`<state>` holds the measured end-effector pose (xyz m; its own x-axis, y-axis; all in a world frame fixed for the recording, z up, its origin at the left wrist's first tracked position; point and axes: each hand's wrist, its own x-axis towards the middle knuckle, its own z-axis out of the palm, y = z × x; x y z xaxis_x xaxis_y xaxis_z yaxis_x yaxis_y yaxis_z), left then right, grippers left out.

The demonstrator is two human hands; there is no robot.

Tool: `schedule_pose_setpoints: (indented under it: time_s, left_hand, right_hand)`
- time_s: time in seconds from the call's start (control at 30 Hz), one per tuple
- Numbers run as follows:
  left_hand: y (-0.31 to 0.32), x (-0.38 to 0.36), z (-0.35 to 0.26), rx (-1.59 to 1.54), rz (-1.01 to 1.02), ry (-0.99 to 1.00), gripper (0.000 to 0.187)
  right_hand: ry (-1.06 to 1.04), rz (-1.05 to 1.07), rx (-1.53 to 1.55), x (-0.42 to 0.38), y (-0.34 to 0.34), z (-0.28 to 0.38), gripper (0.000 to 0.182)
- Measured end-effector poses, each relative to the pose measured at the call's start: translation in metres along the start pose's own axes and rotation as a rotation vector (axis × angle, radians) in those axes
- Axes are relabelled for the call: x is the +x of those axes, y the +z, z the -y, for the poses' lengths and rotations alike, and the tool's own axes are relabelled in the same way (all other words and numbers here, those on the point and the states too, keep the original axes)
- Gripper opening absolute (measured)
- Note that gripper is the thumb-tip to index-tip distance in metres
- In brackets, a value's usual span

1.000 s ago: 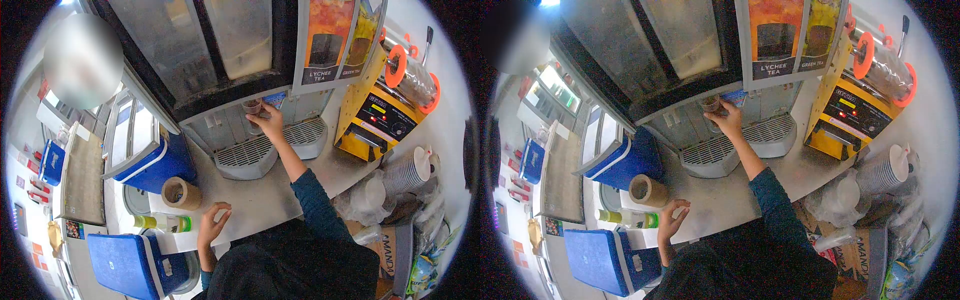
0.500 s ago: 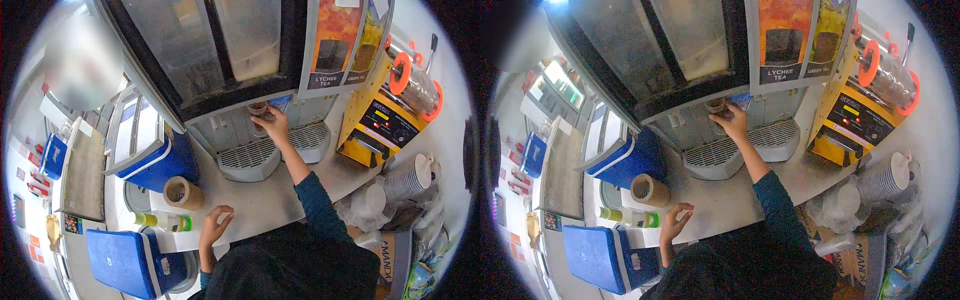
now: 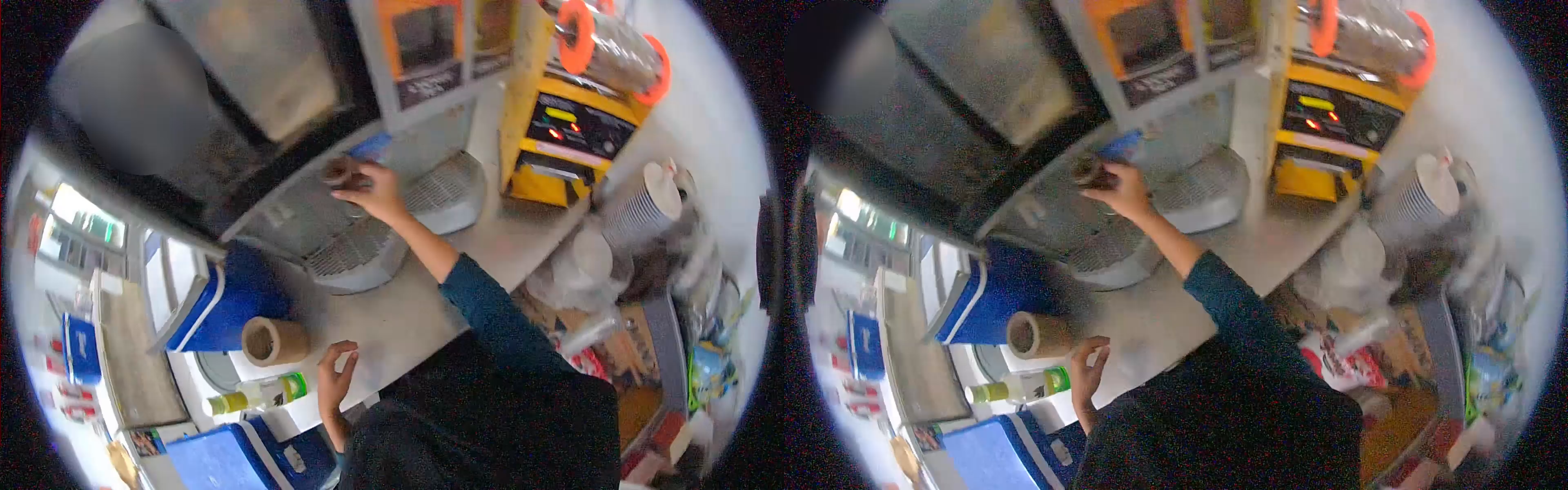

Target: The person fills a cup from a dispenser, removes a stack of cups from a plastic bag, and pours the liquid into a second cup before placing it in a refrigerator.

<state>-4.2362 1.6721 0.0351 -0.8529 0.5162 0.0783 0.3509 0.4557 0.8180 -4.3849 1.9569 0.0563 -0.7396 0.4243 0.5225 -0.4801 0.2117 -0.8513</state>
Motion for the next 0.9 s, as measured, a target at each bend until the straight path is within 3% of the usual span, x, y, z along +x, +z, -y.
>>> schedule_pose_setpoints:
  time_s: [0.2,0.23,0.3,0.37,0.53,0.63,0.73,0.9]
  left_hand:
    - [-0.004,-0.004,0.026,-0.03,0.119,-0.131,0.011]
    - [-0.003,-0.006,0.031,-0.023,0.126,-0.155,0.011]
    - [-0.004,-0.006,0.04,0.006,0.204,-0.107,0.012]
    - [-0.006,-0.002,0.042,0.02,0.314,-0.114,0.012]
    - [-0.02,0.012,0.05,0.029,0.487,-0.097,0.014]
    - [-0.032,0.019,0.074,0.099,0.493,-0.022,0.015]
    - [-0.033,0.027,0.076,0.105,0.547,-0.091,0.014]
    - [-0.015,0.031,0.068,-0.003,0.556,0.001,0.013]
  right_hand:
    - [-0.148,-0.131,-0.233,-0.031,0.002,-0.006,0.045]
    - [-0.094,-0.155,-0.072,-0.036,0.007,-0.014,0.048]
    - [0.002,-0.15,-0.216,-0.054,0.007,-0.02,0.051]
    - [-0.098,-0.216,-0.168,-0.063,0.013,-0.038,0.055]
    - [-0.038,-0.356,-0.228,-0.073,0.02,-0.053,0.057]
    - [-0.04,-0.38,-0.252,-0.07,0.021,-0.058,0.058]
    - [-0.042,-0.375,-0.286,-0.068,0.017,-0.051,0.057]
    - [-0.079,-0.355,-0.319,-0.07,0.015,-0.056,0.059]
